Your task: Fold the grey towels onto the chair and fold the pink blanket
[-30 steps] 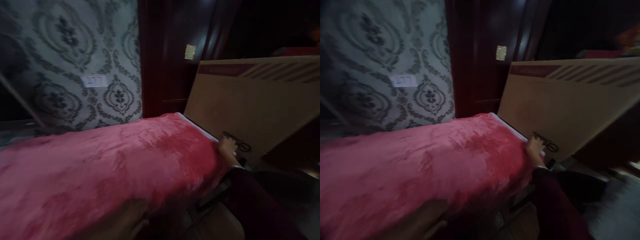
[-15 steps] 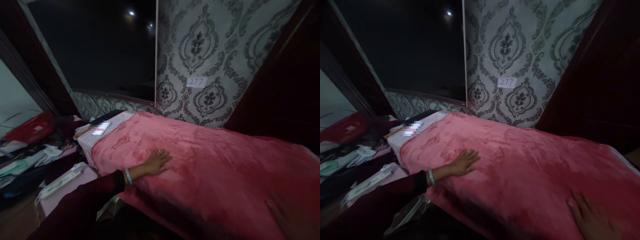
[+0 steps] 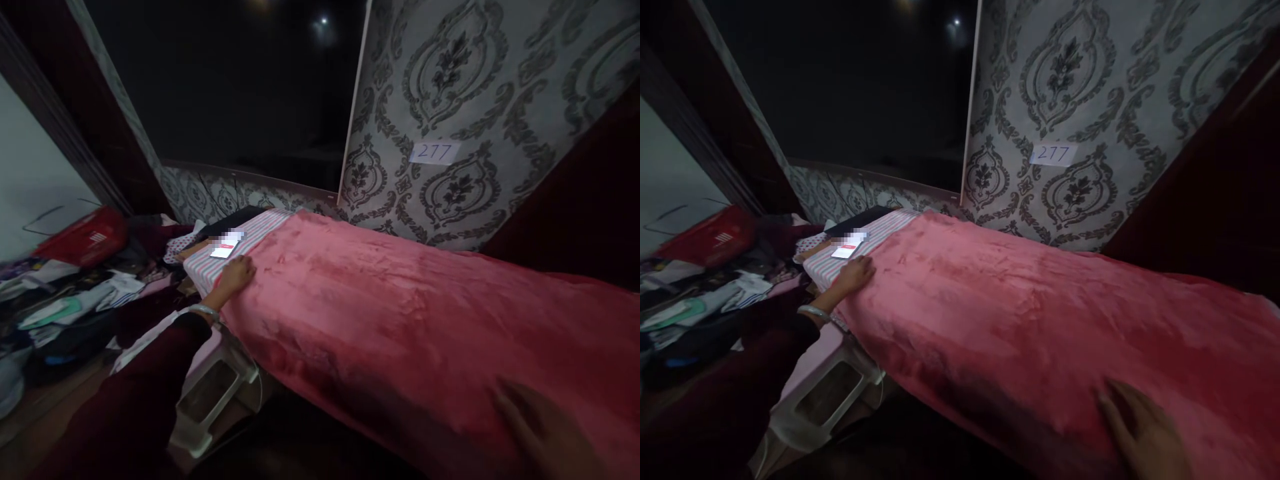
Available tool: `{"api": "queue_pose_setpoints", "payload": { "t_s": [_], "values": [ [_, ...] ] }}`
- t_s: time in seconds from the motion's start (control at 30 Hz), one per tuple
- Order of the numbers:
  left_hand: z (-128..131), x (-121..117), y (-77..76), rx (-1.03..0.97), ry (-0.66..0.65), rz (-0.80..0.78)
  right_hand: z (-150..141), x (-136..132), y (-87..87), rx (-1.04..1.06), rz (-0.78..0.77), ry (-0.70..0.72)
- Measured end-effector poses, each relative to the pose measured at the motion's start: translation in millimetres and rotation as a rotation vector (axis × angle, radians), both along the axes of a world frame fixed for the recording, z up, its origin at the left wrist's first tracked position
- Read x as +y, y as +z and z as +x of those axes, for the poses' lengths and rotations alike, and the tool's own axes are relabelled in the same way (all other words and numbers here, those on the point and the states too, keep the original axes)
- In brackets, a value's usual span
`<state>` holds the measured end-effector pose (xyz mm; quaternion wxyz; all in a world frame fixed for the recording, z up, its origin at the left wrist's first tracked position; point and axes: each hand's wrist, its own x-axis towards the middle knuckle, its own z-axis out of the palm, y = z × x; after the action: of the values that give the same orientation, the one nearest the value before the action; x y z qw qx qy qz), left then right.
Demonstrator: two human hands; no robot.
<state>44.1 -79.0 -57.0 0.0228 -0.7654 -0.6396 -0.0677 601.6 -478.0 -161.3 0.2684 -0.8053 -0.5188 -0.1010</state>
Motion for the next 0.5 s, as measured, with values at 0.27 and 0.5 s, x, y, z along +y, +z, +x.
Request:
{"api": "queue_pose_setpoints", "payload": {
  "t_s": [0.27, 0.5],
  "values": [
    [-13, 23, 23.9, -0.054, 0.139, -0.118, -87, 28, 27.8, 0.127, -0.082, 0.228],
    [-23, 37, 39.2, -0.227, 0.183, -0.29, -109, 35, 41.5, 0.203, -0.121, 0.35]
  ]
}}
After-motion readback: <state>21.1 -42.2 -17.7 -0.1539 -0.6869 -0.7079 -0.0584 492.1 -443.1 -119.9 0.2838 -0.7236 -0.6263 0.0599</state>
